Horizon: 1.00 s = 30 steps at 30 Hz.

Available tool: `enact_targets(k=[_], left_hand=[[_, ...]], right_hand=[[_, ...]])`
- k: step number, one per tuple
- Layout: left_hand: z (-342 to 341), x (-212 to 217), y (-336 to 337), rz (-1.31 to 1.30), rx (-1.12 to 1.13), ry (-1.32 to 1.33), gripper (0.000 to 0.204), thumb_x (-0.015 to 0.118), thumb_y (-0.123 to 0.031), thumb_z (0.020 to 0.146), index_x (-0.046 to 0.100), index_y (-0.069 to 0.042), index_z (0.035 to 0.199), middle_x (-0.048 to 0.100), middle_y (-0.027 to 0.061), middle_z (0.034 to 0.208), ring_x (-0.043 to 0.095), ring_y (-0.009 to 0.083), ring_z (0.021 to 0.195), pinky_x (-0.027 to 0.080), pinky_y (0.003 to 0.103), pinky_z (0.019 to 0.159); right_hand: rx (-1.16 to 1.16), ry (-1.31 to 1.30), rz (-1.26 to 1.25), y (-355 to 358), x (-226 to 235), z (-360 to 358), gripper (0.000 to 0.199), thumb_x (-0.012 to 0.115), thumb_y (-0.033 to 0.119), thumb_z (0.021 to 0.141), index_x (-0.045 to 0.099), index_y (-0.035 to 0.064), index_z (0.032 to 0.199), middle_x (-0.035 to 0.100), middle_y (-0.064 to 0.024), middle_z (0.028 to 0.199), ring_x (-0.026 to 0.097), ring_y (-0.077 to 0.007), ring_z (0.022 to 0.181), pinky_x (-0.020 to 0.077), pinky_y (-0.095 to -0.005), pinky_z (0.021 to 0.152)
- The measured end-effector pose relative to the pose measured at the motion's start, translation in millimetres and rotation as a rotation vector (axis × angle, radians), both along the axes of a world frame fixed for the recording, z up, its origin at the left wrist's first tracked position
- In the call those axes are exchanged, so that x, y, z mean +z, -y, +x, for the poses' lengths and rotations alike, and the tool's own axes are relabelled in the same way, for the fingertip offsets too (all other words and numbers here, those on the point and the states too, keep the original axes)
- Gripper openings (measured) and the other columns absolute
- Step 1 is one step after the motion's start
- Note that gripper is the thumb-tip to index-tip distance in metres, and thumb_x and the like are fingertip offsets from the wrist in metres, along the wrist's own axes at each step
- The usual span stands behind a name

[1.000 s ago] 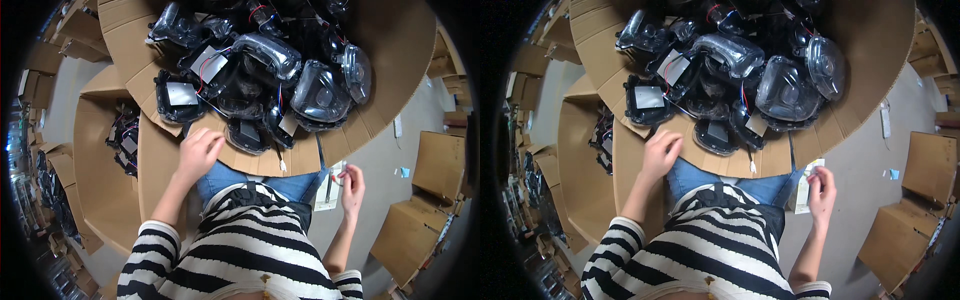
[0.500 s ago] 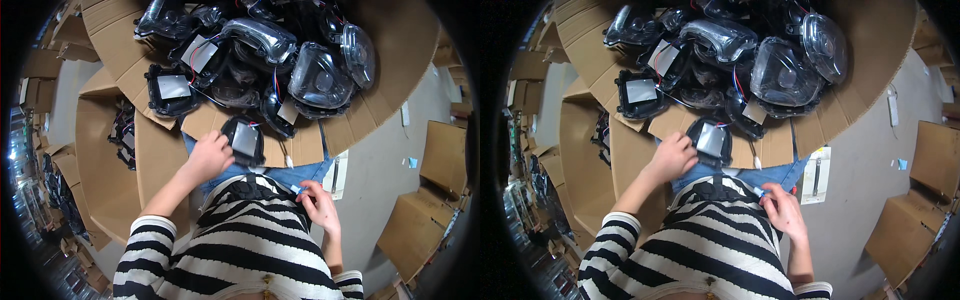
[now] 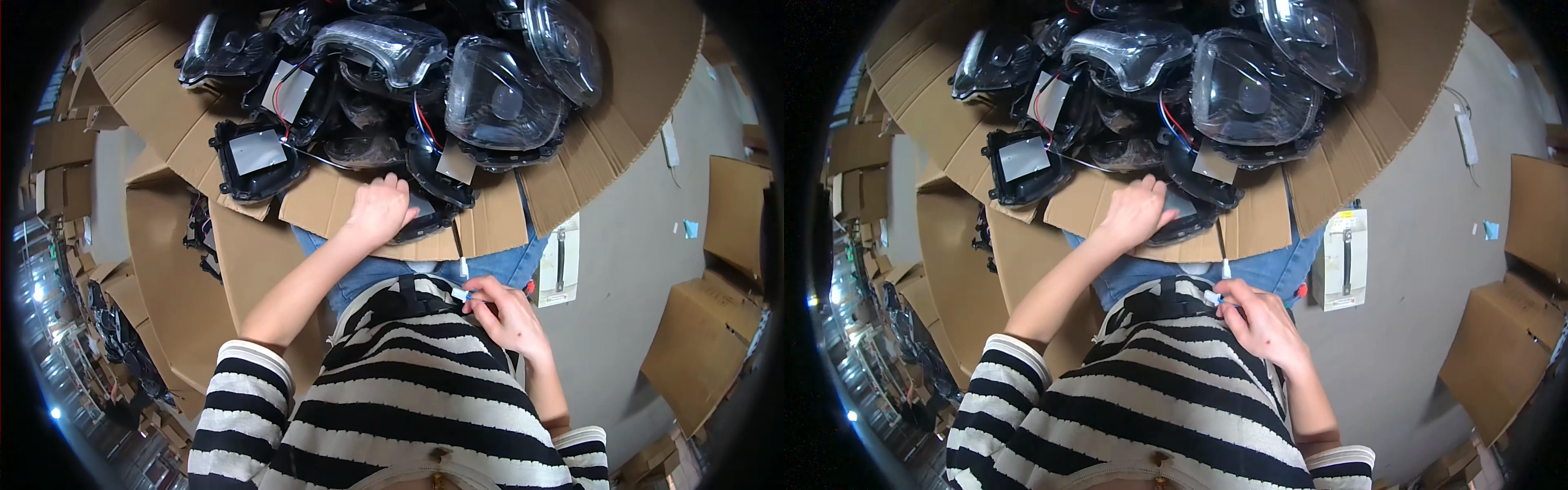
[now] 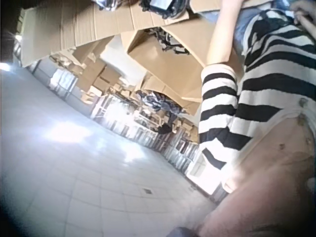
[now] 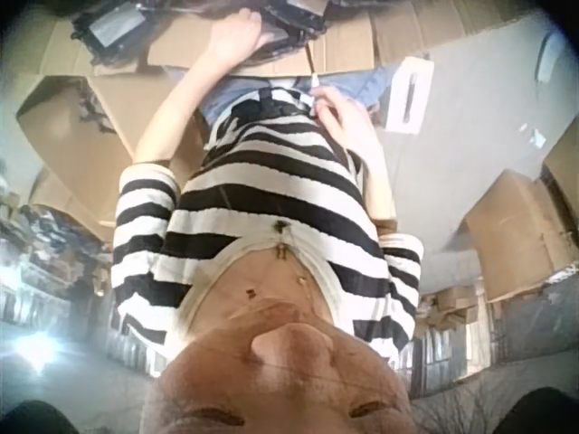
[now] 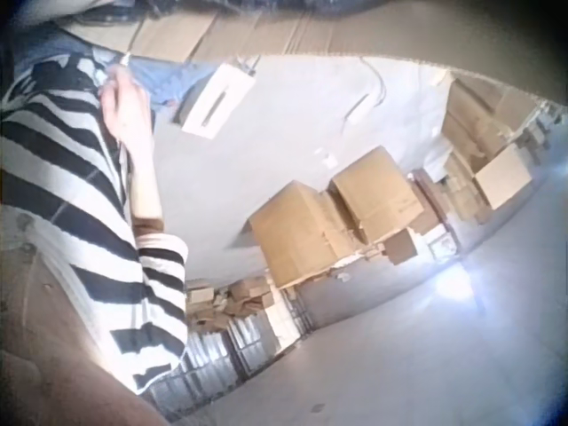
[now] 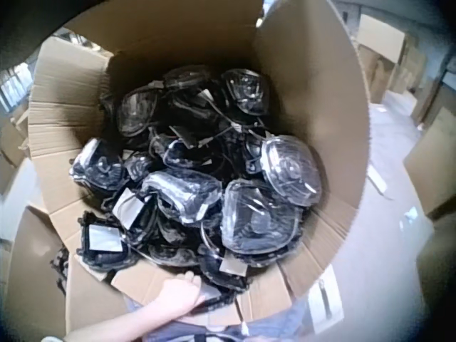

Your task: The person repeatedly picks up small black electronic components from a cardboard box, connects a white plastic connector to the wires on each unit, and places the assembled item back into the box. The task involves handling multiple identical units in a repetitive sequence.

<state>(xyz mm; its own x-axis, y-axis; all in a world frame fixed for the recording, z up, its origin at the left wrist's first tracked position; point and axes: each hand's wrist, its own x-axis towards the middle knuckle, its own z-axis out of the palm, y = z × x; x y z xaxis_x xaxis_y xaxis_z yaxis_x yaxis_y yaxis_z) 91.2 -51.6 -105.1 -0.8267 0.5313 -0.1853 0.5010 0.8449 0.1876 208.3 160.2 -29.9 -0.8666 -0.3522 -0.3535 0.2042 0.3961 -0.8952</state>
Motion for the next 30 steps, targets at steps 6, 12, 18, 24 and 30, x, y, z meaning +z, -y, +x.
enact_targets(k=[6,12,18,24,30], left_hand=[[-20,-20,-20,-0.157,0.174,0.179,0.041,0.059,-0.039,0.070,0.061,0.000,0.080,0.060,0.0162,0.084,0.059,0.0278,0.076,0.044,0.040,0.067],[-17,-21,-11,-0.111,0.204,0.287,0.031,0.060,-0.033,0.069,0.063,-0.006,0.084,0.059,0.0103,0.083,0.056,0.0243,0.083,0.034,0.038,0.078],[25,24,15,0.419,0.205,0.396,0.021,0.063,-0.023,0.067,0.052,-0.006,0.075,0.053,0.0085,0.077,0.051,0.0240,0.083,0.028,0.042,0.091],[49,66,19,0.386,0.118,0.172,0.022,0.067,-0.018,0.064,0.051,-0.008,0.075,0.051,0.0040,0.069,0.052,0.0207,0.073,0.026,0.040,0.093],[54,65,22,0.456,0.234,-0.038,0.013,0.060,-0.011,0.071,0.057,-0.007,0.082,0.056,0.0039,0.072,0.054,0.0201,0.073,0.030,0.037,0.085]], right_hand=[[0.006,0.003,-0.001,-2,-3,0,0.016,0.045,0.003,0.079,0.049,0.0003,0.094,0.060,-0.0088,0.068,0.059,-0.0198,0.060,0.0454,-0.0274,0.057],[0.007,-0.010,-0.004,-3,-2,-1,0.014,0.045,0.003,0.079,0.050,0.0002,0.092,0.060,-0.0087,0.067,0.059,-0.0195,0.059,0.0455,-0.0275,0.057],[0.003,-0.033,-0.026,-6,-4,4,0.013,0.045,0.003,0.078,0.051,-0.0003,0.089,0.059,-0.0084,0.065,0.059,-0.0195,0.057,0.0453,-0.0276,0.055],[0.020,-0.024,-0.026,-8,2,4,0.013,0.046,0.003,0.077,0.050,0.0008,0.090,0.058,-0.0111,0.066,0.058,-0.0267,0.062,0.0454,-0.0326,0.059],[-0.005,0.046,-0.045,-8,14,5,0.014,0.048,0.003,0.076,0.050,0.0007,0.090,0.059,-0.0129,0.068,0.059,-0.0302,0.066,0.0455,-0.0348,0.061]])
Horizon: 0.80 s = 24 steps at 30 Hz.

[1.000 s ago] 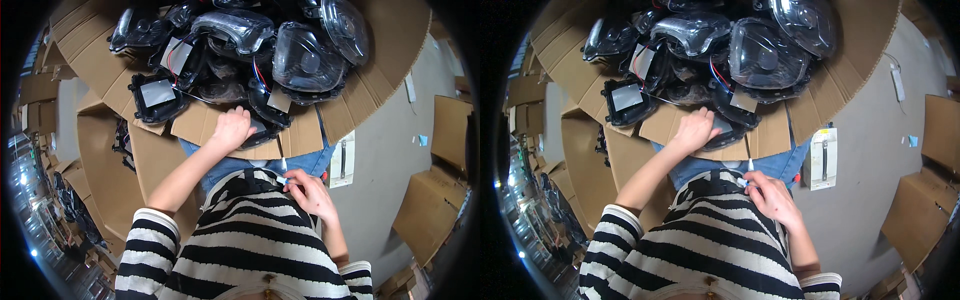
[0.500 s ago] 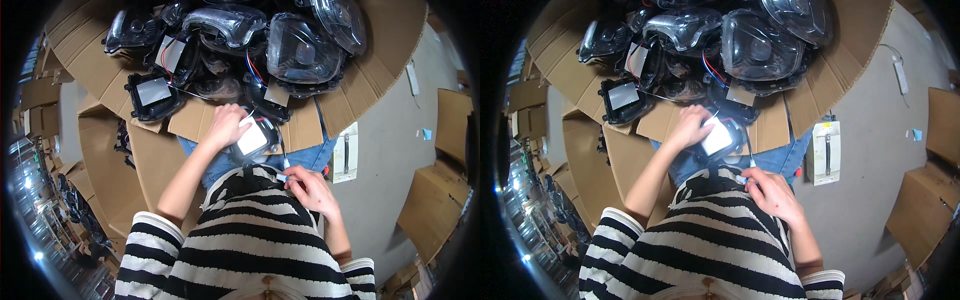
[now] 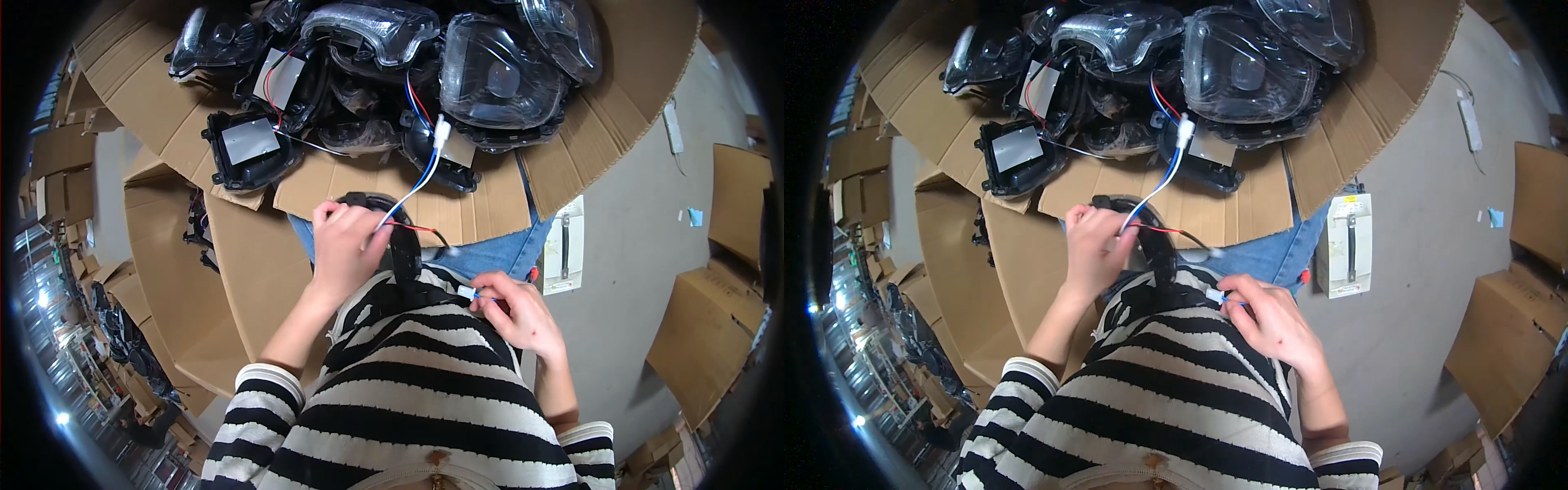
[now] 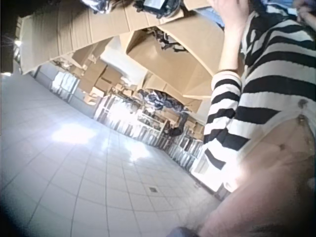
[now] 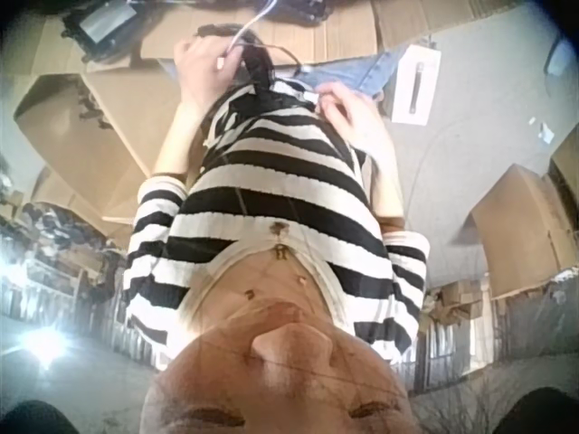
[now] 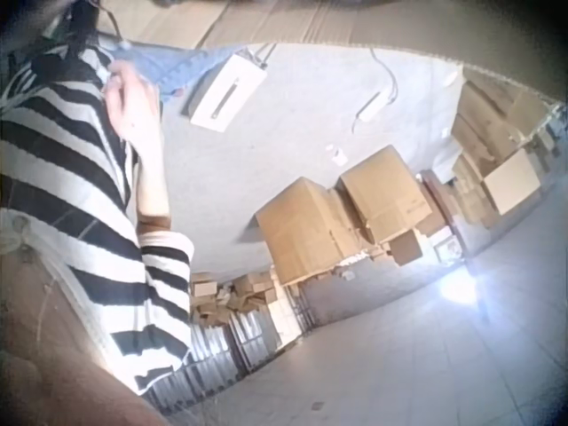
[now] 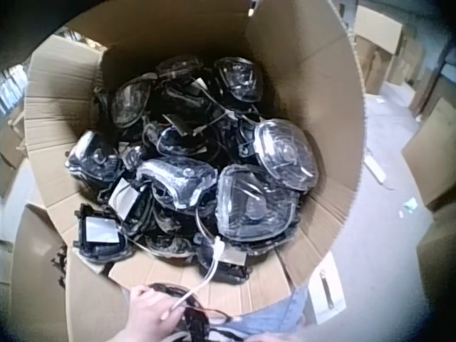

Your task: The person repeatedly picks up small black electronic components from a cardboard box, connects a white plastic connector to the wires on each unit, and places the assembled item back into the box. The task involves handling multiple identical units in a repetitive sequence.

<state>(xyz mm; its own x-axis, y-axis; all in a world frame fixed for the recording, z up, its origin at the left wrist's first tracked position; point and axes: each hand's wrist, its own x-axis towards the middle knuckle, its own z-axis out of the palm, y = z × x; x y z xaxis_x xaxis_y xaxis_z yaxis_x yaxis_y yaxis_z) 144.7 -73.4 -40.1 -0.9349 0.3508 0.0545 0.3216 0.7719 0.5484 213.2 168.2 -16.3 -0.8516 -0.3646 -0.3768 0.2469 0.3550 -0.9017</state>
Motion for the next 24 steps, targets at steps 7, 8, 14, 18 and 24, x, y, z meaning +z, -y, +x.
enact_targets(k=[7,8,14,18,24], left_hand=[[-21,45,11,1.102,0.270,0.283,0.014,0.036,-0.011,0.090,0.044,-0.001,0.094,0.050,0.0050,0.074,0.050,0.0111,0.068,0.041,0.022,0.064],[-27,46,13,1.090,0.201,0.275,0.015,0.036,-0.011,0.090,0.045,0.000,0.096,0.047,0.0029,0.071,0.044,0.0073,0.062,0.039,0.020,0.060],[12,53,15,0.512,0.039,0.363,0.021,0.035,-0.007,0.088,0.051,0.000,0.100,0.045,0.0000,0.065,0.043,0.0101,0.060,0.038,0.024,0.060],[34,41,27,0.307,-0.018,0.681,0.024,0.042,-0.007,0.084,0.050,-0.004,0.107,0.050,0.0073,0.075,0.050,0.0211,0.069,0.041,0.031,0.063],[34,36,9,0.291,-0.223,0.593,0.036,0.050,-0.016,0.082,0.043,-0.007,0.115,0.058,0.0147,0.089,0.056,0.0309,0.076,0.044,0.037,0.068]], right_hand=[[0.120,0.039,0.025,-1,11,6,0.017,0.054,0.003,0.074,0.048,0.0013,0.089,0.060,-0.0128,0.070,0.059,-0.0301,0.067,0.0453,-0.0344,0.060],[0.125,0.065,0.011,0,14,4,0.017,0.055,0.003,0.074,0.048,0.0014,0.089,0.060,-0.0127,0.070,0.059,-0.0300,0.066,0.0453,-0.0344,0.060],[0.214,0.134,0.047,7,16,12,0.014,0.054,0.003,0.075,0.049,0.0010,0.088,0.060,-0.0124,0.069,0.058,-0.0304,0.065,0.0450,-0.0351,0.059],[0.207,0.031,0.152,8,17,9,0.009,0.055,0.003,0.074,0.052,0.0004,0.081,0.057,-0.0128,0.066,0.057,-0.0303,0.062,0.0443,-0.0348,0.057],[0.100,-0.104,-0.031,18,43,-19,0.009,0.060,0.001,0.068,0.057,0.0014,0.076,0.056,-0.0056,0.067,0.046,-0.0154,0.054,0.0384,-0.0257,0.050]])
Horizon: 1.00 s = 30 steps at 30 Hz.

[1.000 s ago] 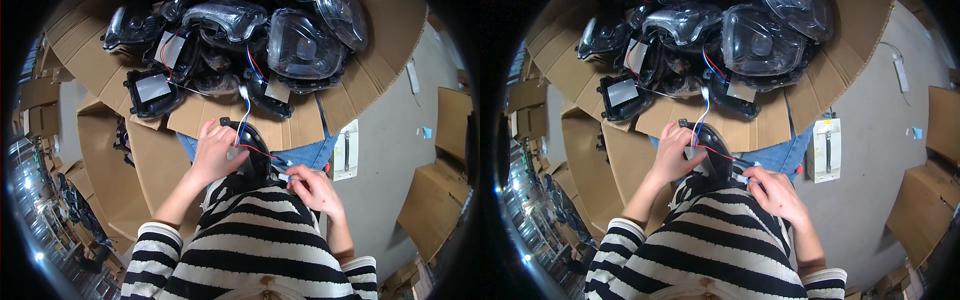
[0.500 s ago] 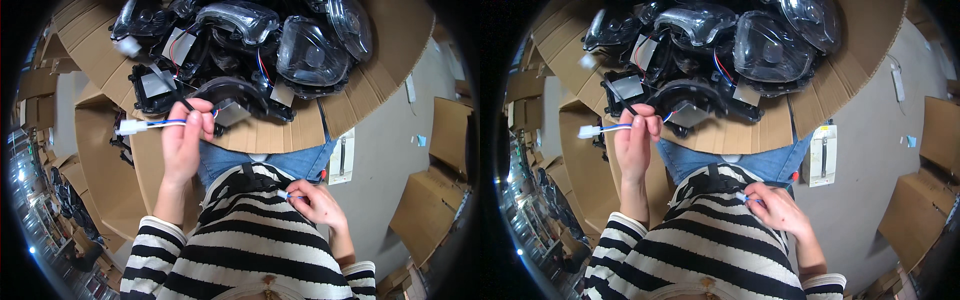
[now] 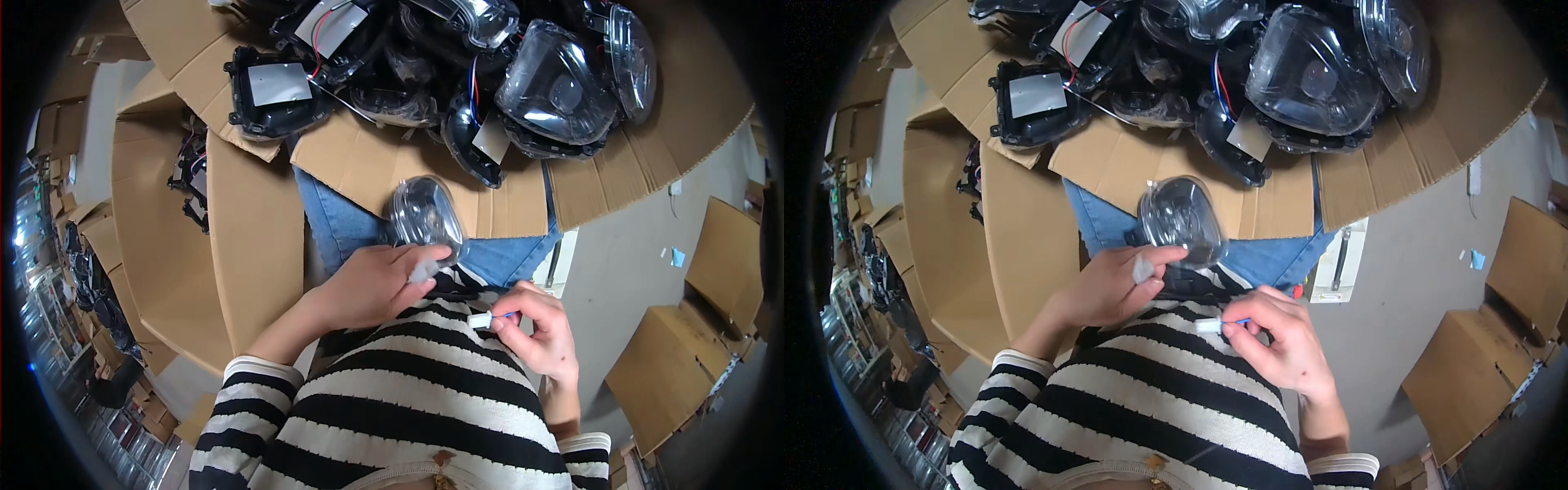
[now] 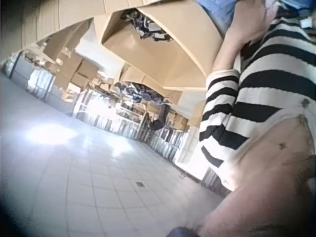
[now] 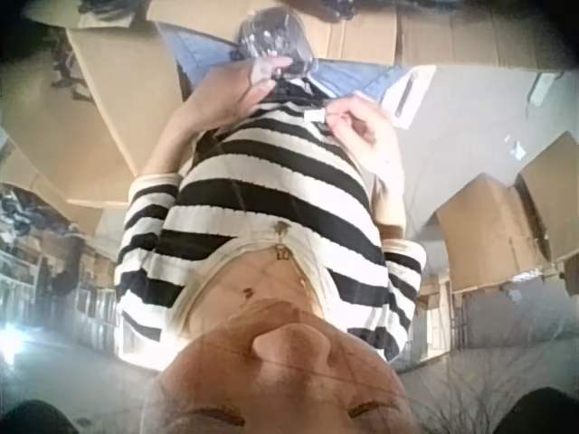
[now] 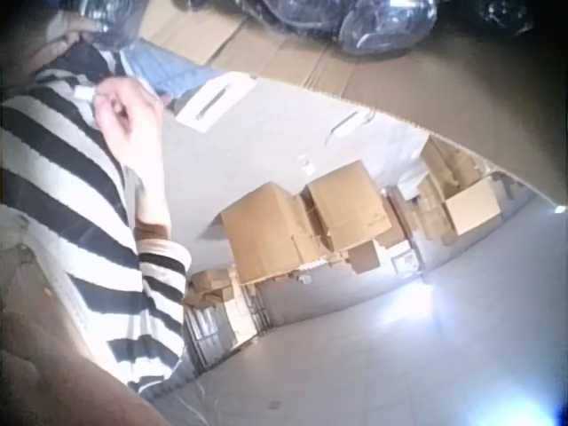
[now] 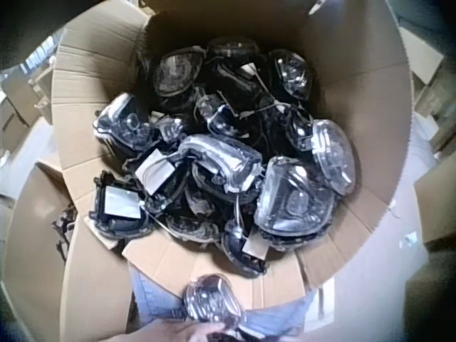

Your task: The person repeatedly picks up small black electronic components from a cardboard box, connects a white plastic connector to the wires on each unit, and places the assembled item back into the box. The task involves handling multiple identical units in a repetitive sequence.

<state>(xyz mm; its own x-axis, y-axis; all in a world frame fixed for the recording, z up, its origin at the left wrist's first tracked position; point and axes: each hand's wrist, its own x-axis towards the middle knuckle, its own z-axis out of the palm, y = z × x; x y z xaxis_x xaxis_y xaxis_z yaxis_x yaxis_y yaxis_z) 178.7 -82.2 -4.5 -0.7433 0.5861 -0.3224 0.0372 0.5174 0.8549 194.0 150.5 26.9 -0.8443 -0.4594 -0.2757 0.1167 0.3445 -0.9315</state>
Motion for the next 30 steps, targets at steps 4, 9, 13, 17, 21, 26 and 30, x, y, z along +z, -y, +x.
enact_targets(k=[4,9,13,17,21,26,30], left_hand=[[-2,-4,-1,-0.071,-0.089,-0.248,0.051,0.060,-0.017,0.070,0.041,-0.006,0.117,0.059,0.0103,0.086,0.055,0.0270,0.066,0.044,0.035,0.062],[-4,-9,-8,-0.156,0.001,-0.558,0.058,0.062,-0.015,0.064,0.043,-0.006,0.118,0.053,0.0017,0.069,0.051,0.0180,0.054,0.040,0.029,0.052],[-3,-18,-11,-0.160,0.045,-0.679,0.056,0.060,-0.013,0.065,0.043,-0.005,0.118,0.050,-0.0004,0.064,0.049,0.0151,0.049,0.038,0.027,0.050],[-4,-21,-7,-0.192,0.047,-0.749,0.056,0.059,-0.012,0.065,0.043,-0.003,0.118,0.049,-0.0005,0.063,0.049,0.0144,0.049,0.037,0.026,0.049],[-6,-19,-8,-0.226,0.017,-0.742,0.055,0.060,-0.011,0.066,0.043,-0.001,0.117,0.049,-0.0006,0.063,0.049,0.0139,0.049,0.037,0.026,0.049],[-6,-18,-10,-0.268,-0.038,-0.689,0.053,0.059,-0.012,0.068,0.043,0.000,0.116,0.049,-0.0008,0.061,0.048,0.0136,0.048,0.037,0.026,0.049],[-3,-22,-13,-0.297,-0.021,-0.669,0.052,0.061,-0.014,0.067,0.045,-0.001,0.114,0.049,-0.0009,0.060,0.049,0.0127,0.050,0.037,0.025,0.051]], right_hand=[[-0.109,0.026,-0.129,15,0,-6,0.010,0.061,-0.001,0.068,0.056,0.0017,0.076,0.056,-0.0036,0.067,0.043,-0.0128,0.054,0.0361,-0.0238,0.051],[-0.240,0.219,-0.204,24,0,-3,0.007,0.060,0.000,0.070,0.055,0.0020,0.075,0.051,-0.0006,0.062,0.040,-0.0079,0.053,0.0327,-0.0209,0.049],[-0.255,0.273,-0.153,31,4,-5,0.006,0.060,0.002,0.072,0.054,0.0022,0.073,0.049,0.0005,0.061,0.038,-0.0063,0.051,0.0310,-0.0201,0.047],[-0.232,0.187,0.030,34,7,-6,0.006,0.058,0.003,0.072,0.053,0.0017,0.072,0.049,-0.0028,0.059,0.043,-0.0101,0.049,0.0336,-0.0224,0.045],[-0.219,0.052,0.133,33,-3,-2,0.004,0.055,0.000,0.072,0.052,0.0006,0.071,0.051,-0.0010,0.060,0.040,-0.0054,0.048,0.0315,-0.0191,0.044],[-0.280,0.020,0.129,38,-2,-3,0.006,0.057,0.001,0.070,0.051,0.0013,0.070,0.052,-0.0079,0.060,0.051,-0.0190,0.052,0.0396,-0.0276,0.049],[-0.278,-0.031,0.131,42,-5,-2,0.005,0.057,0.001,0.070,0.052,0.0014,0.070,0.053,-0.0083,0.062,0.052,-0.0200,0.053,0.0402,-0.0283,0.050]])
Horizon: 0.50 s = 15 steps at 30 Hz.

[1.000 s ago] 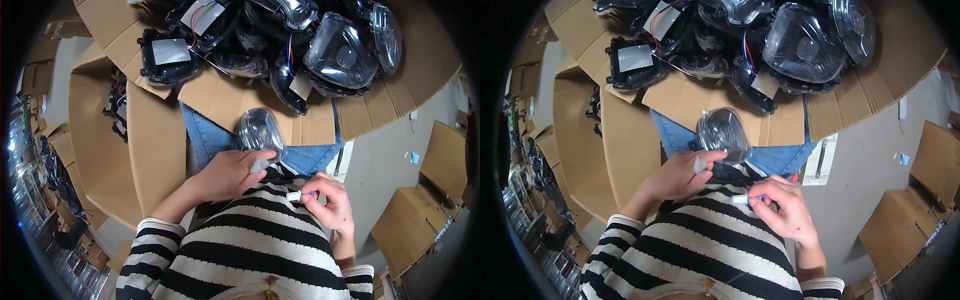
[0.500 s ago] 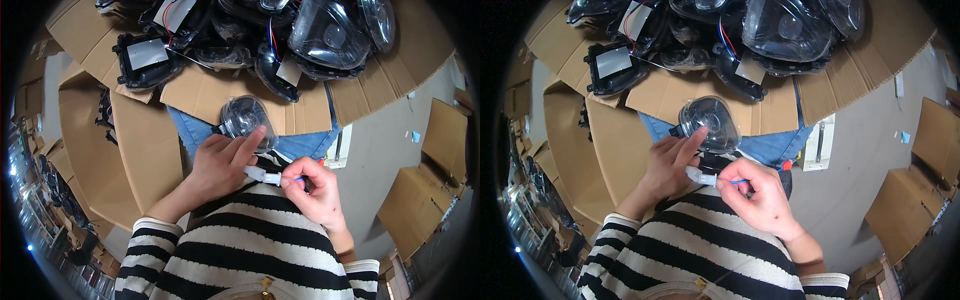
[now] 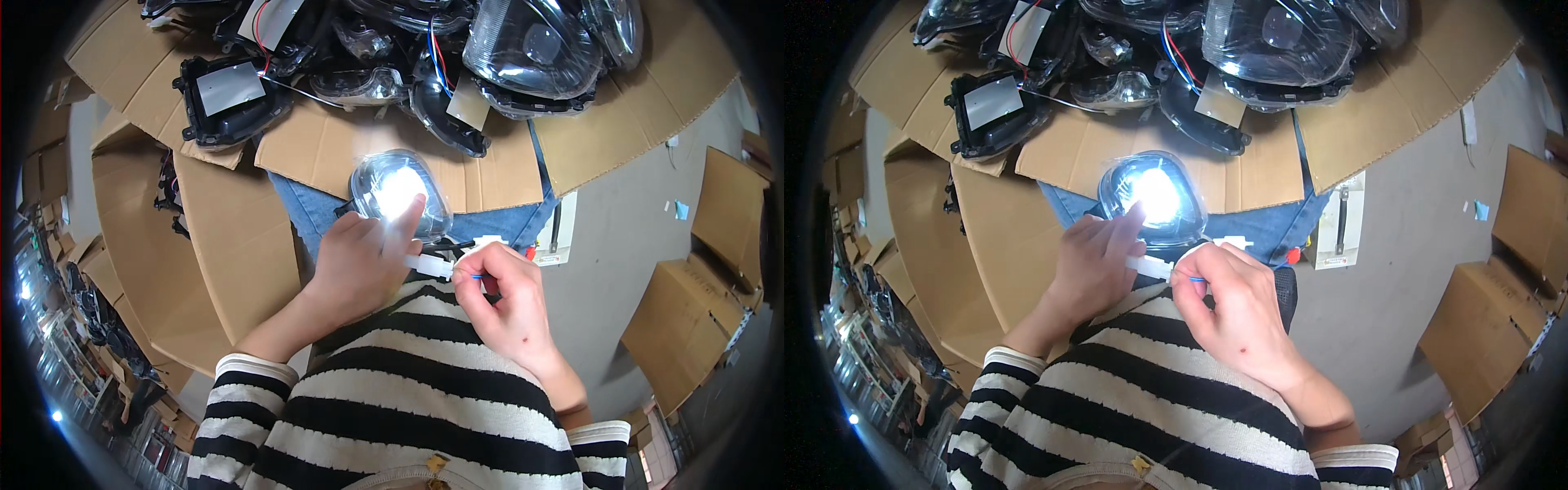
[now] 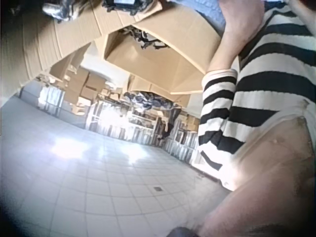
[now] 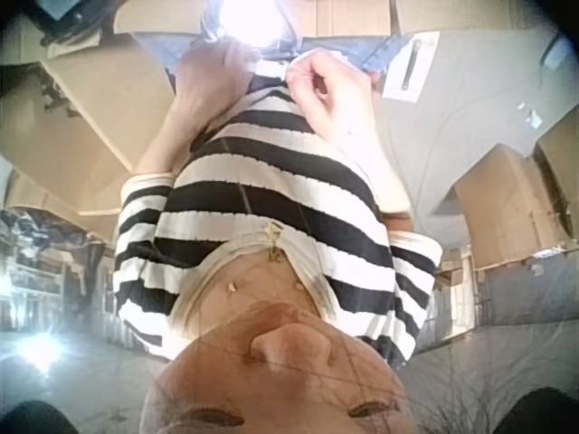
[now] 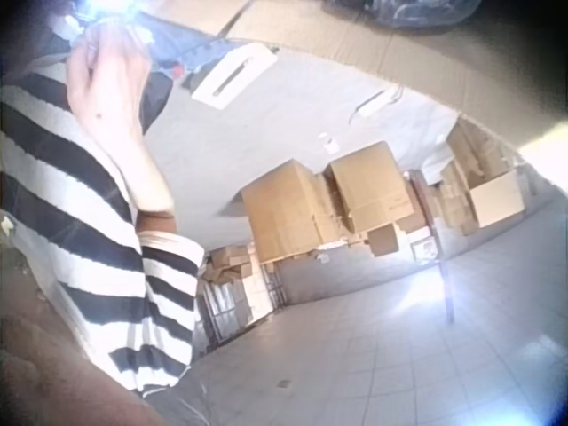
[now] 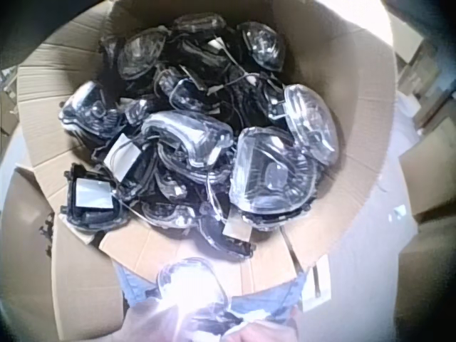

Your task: The person repeatedly picks up small black electronic components from a cardboard box, connects a white plastic connector to the wires on each unit, and places the assembled item back into the box. The task involves handling multiple identical units in a repetitive sequence.

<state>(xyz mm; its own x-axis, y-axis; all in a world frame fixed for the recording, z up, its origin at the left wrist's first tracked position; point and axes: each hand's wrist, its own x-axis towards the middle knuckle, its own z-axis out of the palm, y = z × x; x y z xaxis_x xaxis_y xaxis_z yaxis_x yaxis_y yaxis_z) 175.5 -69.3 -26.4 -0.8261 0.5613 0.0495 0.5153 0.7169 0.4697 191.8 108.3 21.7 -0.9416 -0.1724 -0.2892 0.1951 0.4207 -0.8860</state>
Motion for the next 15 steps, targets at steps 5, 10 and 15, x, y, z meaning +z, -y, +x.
enact_targets(k=[5,10,15], left_hand=[[-6,20,-1,0.126,-0.084,0.331,0.043,0.059,-0.005,0.069,0.051,-0.010,0.110,0.054,0.0096,0.073,0.054,0.0236,0.068,0.044,0.031,0.062],[-14,20,15,0.498,0.044,0.745,0.013,0.059,-0.002,0.072,0.060,-0.001,0.085,0.053,0.0070,0.072,0.053,0.0207,0.063,0.043,0.029,0.057],[-25,41,12,0.635,0.063,0.900,0.020,0.058,0.006,0.066,0.062,0.000,0.084,0.057,0.0073,0.074,0.054,0.0192,0.068,0.042,0.028,0.061]], right_hand=[[-0.004,0.138,-0.012,-25,3,1,0.004,0.055,0.004,0.074,0.054,0.0006,0.074,0.051,-0.0053,0.063,0.047,-0.0120,0.051,0.0365,-0.0235,0.047],[-0.040,0.047,-0.124,-58,16,11,0.004,0.057,-0.001,0.068,0.055,0.0006,0.071,0.051,-0.0034,0.064,0.042,-0.0121,0.055,0.0344,-0.0235,0.053],[0.025,-0.075,-0.205,-58,24,5,0.008,0.060,-0.001,0.065,0.057,0.0015,0.072,0.053,-0.0044,0.066,0.044,-0.0141,0.059,0.0345,-0.0250,0.056]])
